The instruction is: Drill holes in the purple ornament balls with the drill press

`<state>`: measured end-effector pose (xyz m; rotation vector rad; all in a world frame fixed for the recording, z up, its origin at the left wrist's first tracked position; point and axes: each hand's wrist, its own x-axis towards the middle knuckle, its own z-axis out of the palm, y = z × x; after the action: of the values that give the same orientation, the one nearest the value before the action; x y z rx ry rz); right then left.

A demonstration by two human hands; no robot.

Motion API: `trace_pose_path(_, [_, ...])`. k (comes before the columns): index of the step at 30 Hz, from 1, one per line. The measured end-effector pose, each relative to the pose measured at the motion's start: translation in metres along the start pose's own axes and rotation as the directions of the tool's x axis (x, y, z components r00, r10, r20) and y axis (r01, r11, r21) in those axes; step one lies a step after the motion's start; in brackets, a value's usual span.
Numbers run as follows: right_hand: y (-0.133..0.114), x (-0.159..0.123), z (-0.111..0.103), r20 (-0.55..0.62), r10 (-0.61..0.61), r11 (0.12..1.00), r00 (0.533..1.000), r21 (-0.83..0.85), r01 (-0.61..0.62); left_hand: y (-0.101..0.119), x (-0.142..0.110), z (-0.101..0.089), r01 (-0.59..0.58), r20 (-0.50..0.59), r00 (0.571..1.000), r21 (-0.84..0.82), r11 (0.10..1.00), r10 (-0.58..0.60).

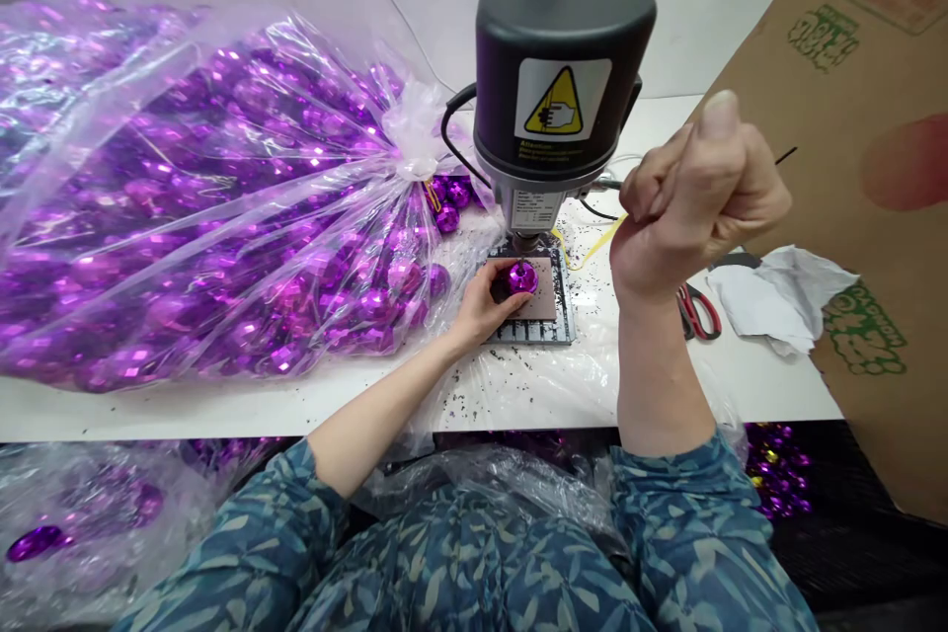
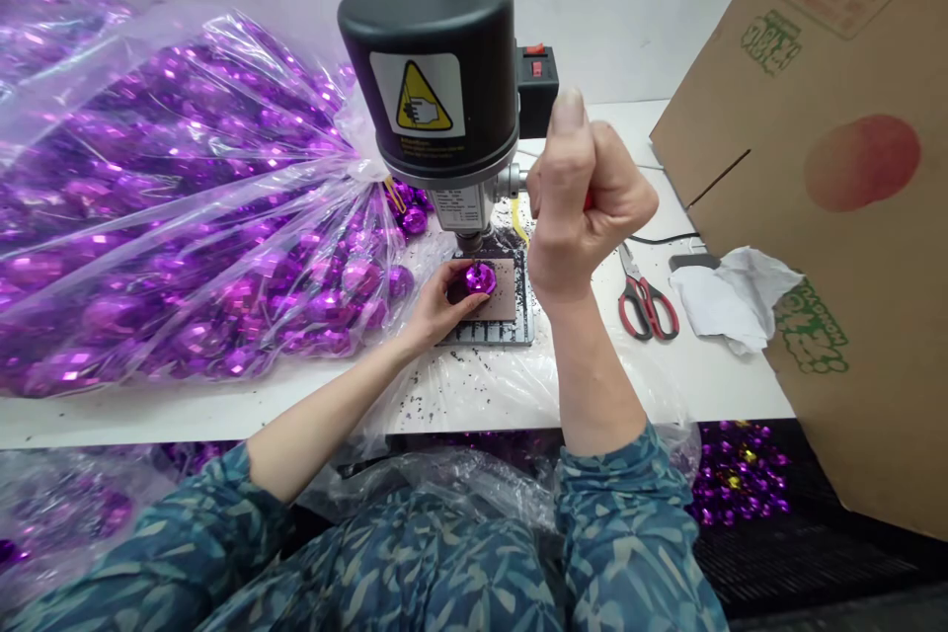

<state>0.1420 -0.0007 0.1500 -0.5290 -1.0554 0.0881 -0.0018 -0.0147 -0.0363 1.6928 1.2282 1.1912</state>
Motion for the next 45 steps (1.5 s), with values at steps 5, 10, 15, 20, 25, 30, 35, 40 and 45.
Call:
trace_pose_path(5, [0.005, -0.012, -0.008, -0.017, -0.016, 0.996, 1.000, 0.084, 0.017, -0.002, -0.001, 0.001, -0.004, 0.004, 1.000, -0.016, 1.000, 0.004])
trace_pose_path(10, [0.014, -0.016, -0.011, -0.061, -0.060, 0.993, 0.996, 0.097, 0.066, -0.002, 0.000, 0.000, -0.026, 0.001, 1.000, 0.007, 1.000, 0.026])
trace_pose_path(15, [0.022, -0.021, -0.013, -0.072, -0.135, 0.975, 0.988, 0.170, 0.145, -0.003, 0.000, 0.000, -0.021, 0.000, 1.000, -0.009, 1.000, 0.021])
trace_pose_path(20, [0.033, -0.026, -0.017, -0.073, -0.219, 0.945, 0.973, 0.234, 0.230, -0.003, -0.001, 0.000, -0.018, -0.003, 1.000, -0.028, 0.999, 0.018])
trace_pose_path(25, [0.037, -0.028, -0.019, -0.093, -0.297, 0.913, 0.950, 0.265, 0.312, -0.003, -0.001, 0.001, -0.010, -0.011, 1.000, -0.022, 1.000, 0.010])
trace_pose_path(30, [0.038, -0.027, -0.022, -0.036, -0.345, 0.902, 0.938, 0.264, 0.341, -0.003, -0.001, 0.001, -0.015, -0.010, 1.000, -0.018, 1.000, 0.014])
trace_pose_path(35, [0.040, -0.032, -0.027, -0.007, -0.363, 0.900, 0.932, 0.258, 0.352, -0.003, -0.002, 0.000, -0.015, -0.014, 1.000, -0.024, 1.000, 0.015])
trace_pose_path(40, [0.030, -0.030, -0.024, 0.014, -0.327, 0.916, 0.945, 0.250, 0.314, -0.003, 0.000, 0.003, 0.006, -0.016, 1.000, -0.037, 0.999, -0.007])
trace_pose_path(45, [0.001, 0.002, -0.005, 0.031, 0.021, 0.992, 0.999, 0.122, -0.025, 0.012, -0.007, -0.001, -0.021, -0.057, 0.998, 0.004, 1.000, 0.021])
